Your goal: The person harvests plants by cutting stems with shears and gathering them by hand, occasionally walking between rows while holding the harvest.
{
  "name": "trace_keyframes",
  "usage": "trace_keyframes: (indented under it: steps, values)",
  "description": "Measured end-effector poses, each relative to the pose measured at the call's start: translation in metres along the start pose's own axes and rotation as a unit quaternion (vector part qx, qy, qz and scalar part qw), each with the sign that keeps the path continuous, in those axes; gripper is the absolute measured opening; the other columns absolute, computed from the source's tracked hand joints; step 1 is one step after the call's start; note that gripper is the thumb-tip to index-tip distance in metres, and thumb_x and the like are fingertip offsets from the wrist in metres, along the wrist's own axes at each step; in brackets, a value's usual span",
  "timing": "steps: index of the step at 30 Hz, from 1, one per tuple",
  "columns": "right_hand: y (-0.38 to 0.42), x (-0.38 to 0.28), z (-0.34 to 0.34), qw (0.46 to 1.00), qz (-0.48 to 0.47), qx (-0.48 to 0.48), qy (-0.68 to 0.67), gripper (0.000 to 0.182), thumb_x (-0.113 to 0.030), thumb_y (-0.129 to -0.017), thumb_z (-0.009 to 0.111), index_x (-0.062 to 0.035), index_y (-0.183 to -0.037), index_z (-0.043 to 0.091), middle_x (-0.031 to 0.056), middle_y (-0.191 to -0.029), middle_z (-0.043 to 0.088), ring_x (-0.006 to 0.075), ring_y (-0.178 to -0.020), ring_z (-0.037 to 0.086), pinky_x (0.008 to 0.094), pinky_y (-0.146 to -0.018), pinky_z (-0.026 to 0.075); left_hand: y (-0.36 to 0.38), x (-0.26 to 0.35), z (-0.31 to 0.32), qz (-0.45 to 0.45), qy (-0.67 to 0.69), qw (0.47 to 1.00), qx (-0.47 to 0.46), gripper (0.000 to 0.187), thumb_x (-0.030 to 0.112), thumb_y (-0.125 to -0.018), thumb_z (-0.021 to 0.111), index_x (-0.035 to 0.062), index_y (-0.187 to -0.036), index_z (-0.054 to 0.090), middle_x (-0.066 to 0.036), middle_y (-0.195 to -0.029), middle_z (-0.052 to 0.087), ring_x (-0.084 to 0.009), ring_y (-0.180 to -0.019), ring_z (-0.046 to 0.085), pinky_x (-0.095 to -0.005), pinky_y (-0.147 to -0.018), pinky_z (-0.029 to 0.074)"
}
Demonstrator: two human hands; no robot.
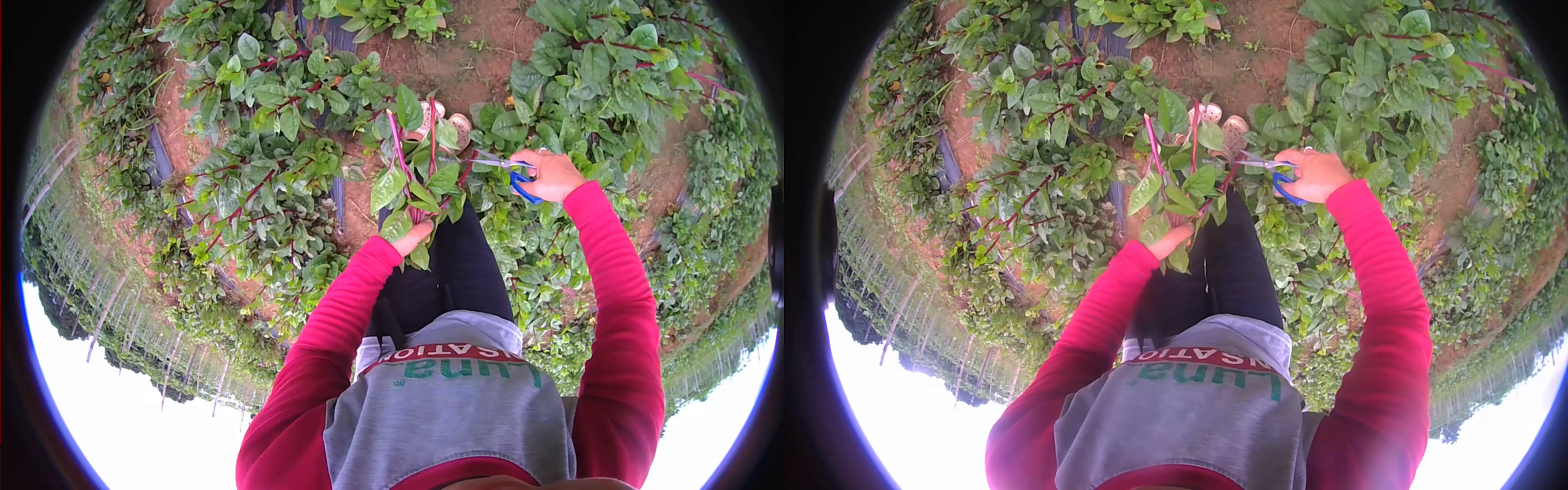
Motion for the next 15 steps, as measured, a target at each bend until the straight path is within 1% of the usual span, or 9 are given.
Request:
trace_keyframes:
  steps: [3,5,6,9,11,12,13,14,15]
  values:
    - [0.005,-0.015,0.006,0.999,-0.006,-0.002,0.036,0.055,-0.044,-0.072,0.065,-0.0205,-0.121,0.056,0.0112,-0.101,0.063,0.0274,-0.098,0.06,0.0412,-0.093,0.035,-0.003,-0.014,-0.009,-0.039,-0.057,0.998,0.004,0.029,0.011,-0.086,0.054,0.0079,-0.115,0.054,-0.004,-0.092,0.06,-0.0166,-0.077,0.058,-0.031,-0.067,0.047]
    - [-0.005,-0.028,0.014,0.991,-0.03,0.019,0.132,0.051,-0.041,-0.072,0.064,-0.0197,-0.119,0.057,0.0112,-0.103,0.063,0.0265,-0.097,0.06,0.0438,-0.091,0.035,-0.005,-0.018,-0.012,0.007,-0.173,0.985,0.0,0.036,0.011,-0.084,0.054,0.0074,-0.119,0.053,-0.009,-0.106,0.062,-0.0243,-0.096,0.059,-0.0329,-0.083,0.046]
    - [-0.007,-0.034,0.017,0.99,-0.032,0.026,0.132,0.049,-0.039,-0.073,0.063,-0.0195,-0.117,0.058,0.0103,-0.103,0.064,0.0259,-0.096,0.061,0.0457,-0.092,0.034,0.002,0.006,-0.008,0.123,-0.162,0.979,0.033,0.04,0.014,-0.082,0.055,0.0065,-0.122,0.053,-0.013,-0.116,0.06,-0.028,-0.109,0.055,-0.034,-0.095,0.042]
    - [-0.018,-0.039,0.03,0.985,-0.066,0.047,0.15,0.042,-0.026,-0.075,0.065,-0.0174,-0.116,0.059,0.0107,-0.093,0.067,0.0274,-0.09,0.064,0.0466,-0.084,0.042,0.003,-0.011,-0.013,0.129,-0.183,0.974,0.04,0.041,0.018,-0.084,0.057,0.0048,-0.122,0.052,-0.012,-0.117,0.06,-0.026,-0.109,0.055,-0.0347,-0.096,0.041]
    - [-0.024,-0.042,0.032,0.985,-0.073,0.084,0.13,0.041,-0.024,-0.076,0.065,-0.0158,-0.116,0.059,0.0108,-0.089,0.068,0.0263,-0.083,0.065,0.0435,-0.077,0.046,0.004,-0.002,-0.009,0.247,-0.234,0.938,0.062,0.039,0.018,-0.085,0.055,0.0063,-0.122,0.053,-0.011,-0.11,0.061,-0.0252,-0.095,0.06,-0.0345,-0.085,0.047]
    - [-0.024,-0.037,0.029,0.985,-0.058,0.122,0.107,0.04,-0.022,-0.077,0.066,-0.0143,-0.116,0.059,0.0109,-0.085,0.068,0.0253,-0.076,0.066,0.0404,-0.07,0.049,0.004,-0.001,-0.01,0.247,-0.235,0.938,0.071,0.039,0.018,-0.085,0.055,0.0063,-0.122,0.053,-0.011,-0.11,0.061,-0.0252,-0.095,0.06,-0.0345,-0.085,0.047]
    - [-0.028,-0.03,0.039,0.984,-0.063,0.123,0.11,0.04,-0.022,-0.077,0.066,-0.0143,-0.116,0.059,0.0109,-0.085,0.068,0.0253,-0.076,0.066,0.0404,-0.07,0.049,-0.004,-0.019,-0.002,0.137,-0.118,0.983,-0.014,0.04,0.021,-0.089,0.055,0.0069,-0.126,0.05,-0.011,-0.11,0.059,-0.0214,-0.084,0.06,-0.0338,-0.078,0.048]
    - [-0.032,-0.017,0.041,0.983,-0.05,0.171,-0.045,0.039,-0.022,-0.078,0.068,-0.0132,-0.115,0.058,0.0083,-0.08,0.067,0.0208,-0.068,0.064,0.035,-0.061,0.049,-0.006,-0.035,0.012,0.026,0.003,0.995,-0.098,0.041,0.024,-0.092,0.054,0.0076,-0.129,0.047,-0.01,-0.11,0.057,-0.0175,-0.073,0.059,-0.033,-0.071,0.049]
    - [-0.033,-0.007,0.04,0.956,-0.038,0.213,-0.198,0.039,-0.022,-0.079,0.069,-0.0122,-0.114,0.058,0.0057,-0.074,0.066,0.0162,-0.059,0.062,0.0297,-0.052,0.048,-0.004,-0.024,0.017,0.03,0.004,0.995,-0.09,0.041,0.024,-0.092,0.054,0.0076,-0.129,0.047,-0.01,-0.11,0.057,-0.0175,-0.073,0.059,-0.033,-0.071,0.049]
Point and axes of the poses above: each hand's wrist, its own y-axis away from the middle knuckle, its own z-axis out of the palm, x = y × z, the point moved 9 cm from there along -y, towards the middle knuckle
